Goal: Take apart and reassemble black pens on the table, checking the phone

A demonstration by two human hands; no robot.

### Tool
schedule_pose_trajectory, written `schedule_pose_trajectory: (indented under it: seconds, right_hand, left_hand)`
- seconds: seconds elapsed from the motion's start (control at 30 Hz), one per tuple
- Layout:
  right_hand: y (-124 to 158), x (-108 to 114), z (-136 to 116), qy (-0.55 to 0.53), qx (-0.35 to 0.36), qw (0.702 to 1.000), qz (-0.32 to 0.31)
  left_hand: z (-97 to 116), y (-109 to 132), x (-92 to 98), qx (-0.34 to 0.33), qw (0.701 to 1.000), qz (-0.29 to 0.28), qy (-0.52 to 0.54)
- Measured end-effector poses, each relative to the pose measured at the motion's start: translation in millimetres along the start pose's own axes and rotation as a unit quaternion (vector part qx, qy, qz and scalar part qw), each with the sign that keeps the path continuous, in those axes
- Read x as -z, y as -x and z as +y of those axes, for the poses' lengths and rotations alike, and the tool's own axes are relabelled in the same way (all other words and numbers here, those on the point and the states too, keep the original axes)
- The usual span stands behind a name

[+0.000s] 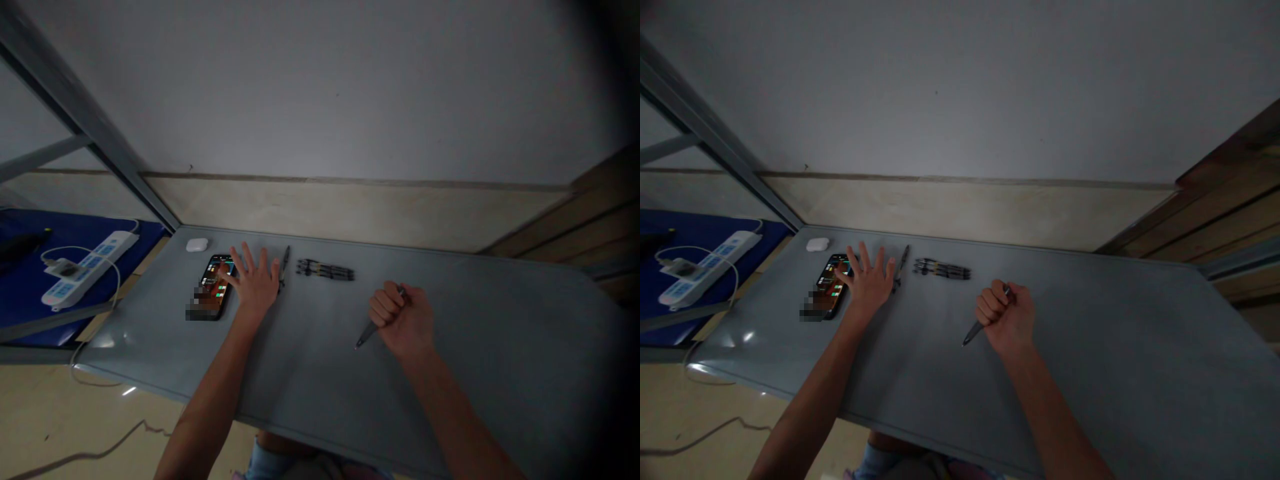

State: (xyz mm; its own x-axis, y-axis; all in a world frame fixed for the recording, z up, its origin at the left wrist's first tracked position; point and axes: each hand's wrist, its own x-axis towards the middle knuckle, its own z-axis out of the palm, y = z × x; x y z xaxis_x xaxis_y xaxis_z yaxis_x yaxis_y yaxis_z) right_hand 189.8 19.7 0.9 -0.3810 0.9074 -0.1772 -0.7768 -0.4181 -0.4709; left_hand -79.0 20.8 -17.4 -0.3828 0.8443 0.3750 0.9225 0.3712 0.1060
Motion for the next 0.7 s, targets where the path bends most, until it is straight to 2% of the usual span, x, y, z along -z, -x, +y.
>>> schedule_pose_trajectory:
  seconds: [0.17,0.7]
  right_hand:
    - [0.5,-0.6,-2.0,-0.021,0.026,0.999,0.007]
    - [3.9,-2.8,-2.9,-0.018,0.026,0.999,0.016]
  left_hand:
    - [-0.8,-0.6,0.2,-0.001,1.000,-0.015,-0.002]
    - [0.4,-0.6,3.7,-0.029,0.997,-0.065,0.011]
